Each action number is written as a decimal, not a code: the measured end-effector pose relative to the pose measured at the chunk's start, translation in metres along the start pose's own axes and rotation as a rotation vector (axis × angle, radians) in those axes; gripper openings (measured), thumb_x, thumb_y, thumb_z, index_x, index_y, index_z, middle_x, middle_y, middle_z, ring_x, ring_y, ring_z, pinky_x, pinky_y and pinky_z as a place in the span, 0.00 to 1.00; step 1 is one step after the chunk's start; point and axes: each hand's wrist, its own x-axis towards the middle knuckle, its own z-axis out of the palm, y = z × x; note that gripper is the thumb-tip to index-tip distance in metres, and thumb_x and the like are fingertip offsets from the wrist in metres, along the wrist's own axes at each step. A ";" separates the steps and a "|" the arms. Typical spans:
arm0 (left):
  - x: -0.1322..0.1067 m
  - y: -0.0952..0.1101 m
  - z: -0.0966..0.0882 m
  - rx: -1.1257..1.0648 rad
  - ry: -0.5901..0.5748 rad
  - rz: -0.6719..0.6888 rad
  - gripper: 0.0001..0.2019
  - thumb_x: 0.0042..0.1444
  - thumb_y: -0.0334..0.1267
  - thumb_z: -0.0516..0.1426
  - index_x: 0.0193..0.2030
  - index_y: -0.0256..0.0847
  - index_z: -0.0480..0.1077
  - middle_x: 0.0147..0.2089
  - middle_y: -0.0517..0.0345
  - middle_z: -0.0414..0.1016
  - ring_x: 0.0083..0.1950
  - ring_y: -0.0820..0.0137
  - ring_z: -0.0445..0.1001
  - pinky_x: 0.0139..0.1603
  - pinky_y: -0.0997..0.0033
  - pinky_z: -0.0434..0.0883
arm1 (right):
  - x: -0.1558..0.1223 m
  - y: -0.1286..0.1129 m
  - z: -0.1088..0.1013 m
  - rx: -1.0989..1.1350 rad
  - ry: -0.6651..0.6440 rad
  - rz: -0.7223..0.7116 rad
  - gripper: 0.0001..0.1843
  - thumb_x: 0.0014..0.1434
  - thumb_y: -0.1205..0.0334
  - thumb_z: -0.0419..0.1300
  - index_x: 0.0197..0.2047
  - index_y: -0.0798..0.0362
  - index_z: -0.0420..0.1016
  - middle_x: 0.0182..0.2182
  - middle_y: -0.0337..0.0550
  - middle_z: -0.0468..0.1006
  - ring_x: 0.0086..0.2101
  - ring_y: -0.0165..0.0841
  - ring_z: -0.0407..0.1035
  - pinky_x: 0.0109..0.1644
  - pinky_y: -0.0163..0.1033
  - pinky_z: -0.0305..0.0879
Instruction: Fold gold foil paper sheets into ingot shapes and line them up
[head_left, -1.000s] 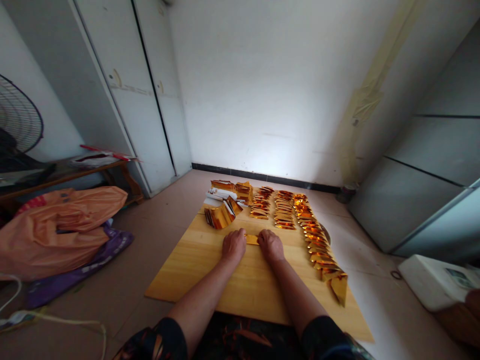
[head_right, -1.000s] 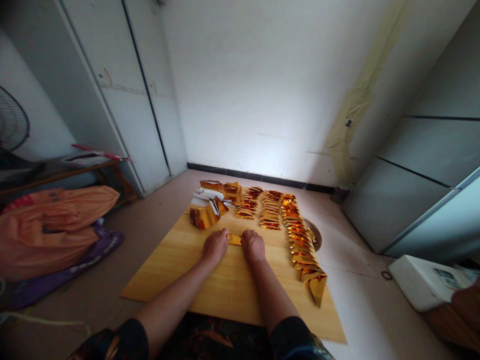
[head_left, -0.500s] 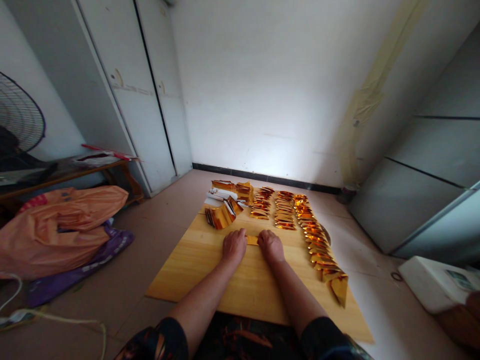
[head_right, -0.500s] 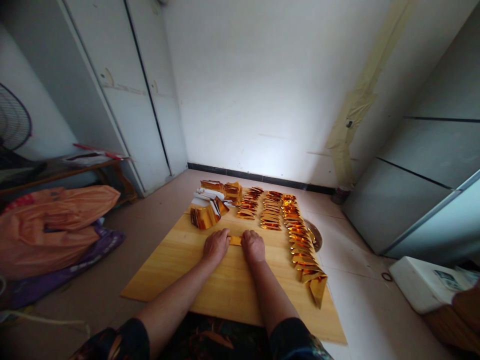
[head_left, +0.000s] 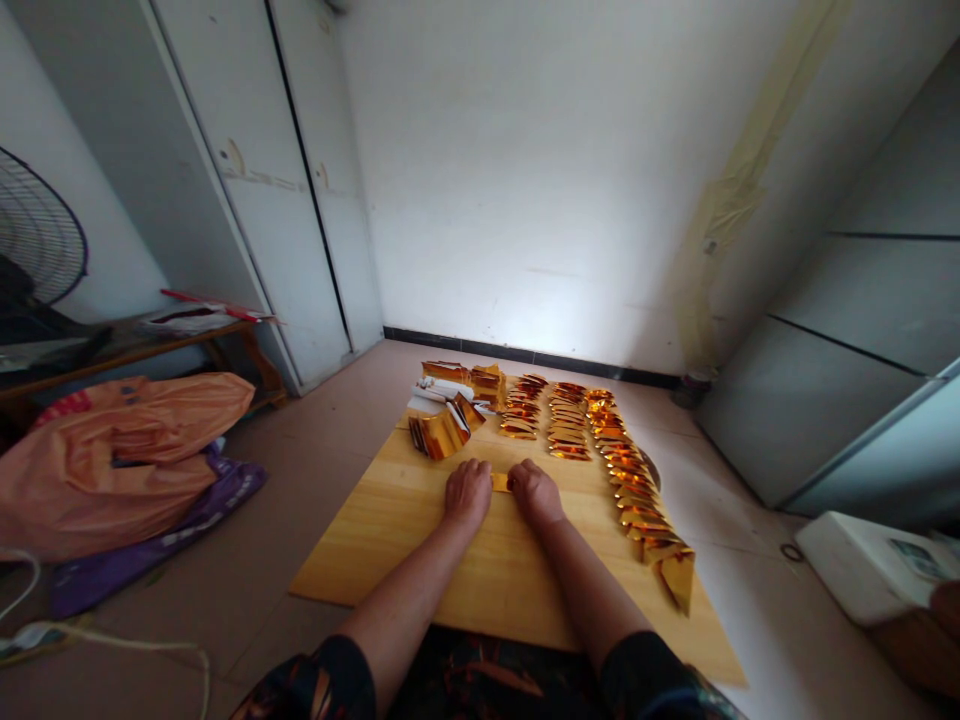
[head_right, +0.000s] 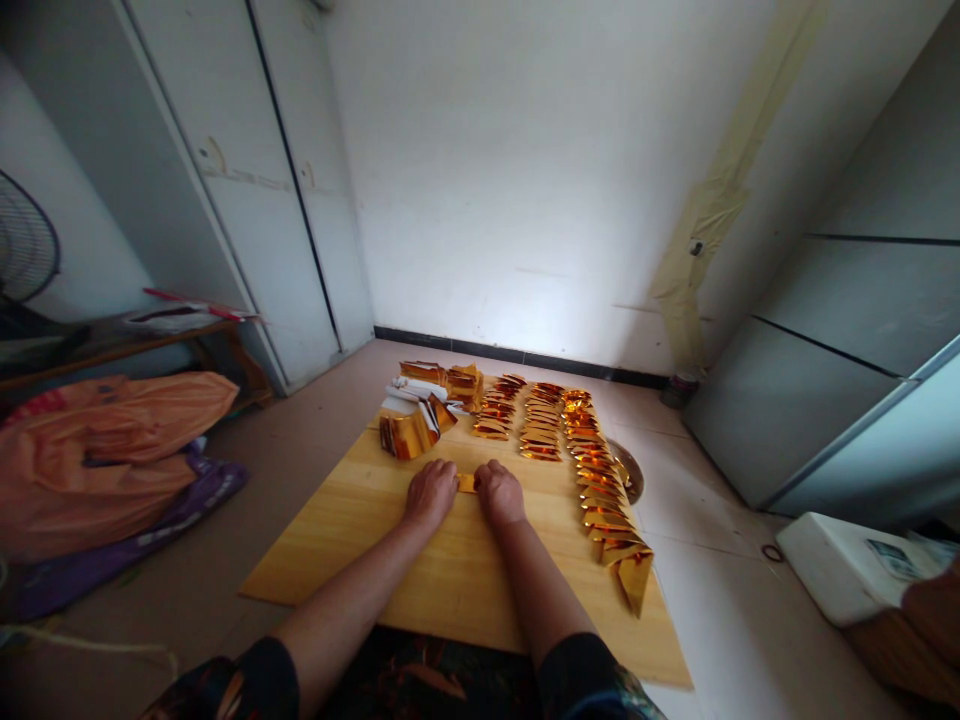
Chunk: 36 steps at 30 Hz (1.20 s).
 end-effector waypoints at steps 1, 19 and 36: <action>0.001 0.000 0.000 0.002 -0.004 0.005 0.10 0.61 0.33 0.48 0.42 0.39 0.70 0.42 0.50 0.73 0.48 0.62 0.69 0.45 0.64 0.65 | 0.001 -0.001 0.000 0.008 0.003 0.035 0.10 0.59 0.70 0.54 0.33 0.51 0.76 0.33 0.40 0.73 0.32 0.28 0.66 0.34 0.30 0.55; -0.008 -0.010 -0.005 -0.209 0.053 -0.102 0.08 0.53 0.45 0.59 0.37 0.46 0.71 0.44 0.56 0.69 0.52 0.62 0.63 0.51 0.61 0.57 | -0.009 -0.020 0.004 0.053 0.135 0.251 0.06 0.51 0.59 0.62 0.30 0.52 0.73 0.34 0.43 0.73 0.37 0.34 0.65 0.40 0.34 0.55; -0.009 -0.023 -0.004 -0.248 -0.002 -0.052 0.07 0.57 0.36 0.55 0.41 0.50 0.72 0.48 0.58 0.69 0.54 0.65 0.62 0.53 0.63 0.57 | 0.002 0.014 0.018 0.276 0.097 0.200 0.18 0.45 0.79 0.52 0.32 0.53 0.78 0.32 0.42 0.76 0.34 0.30 0.70 0.39 0.30 0.62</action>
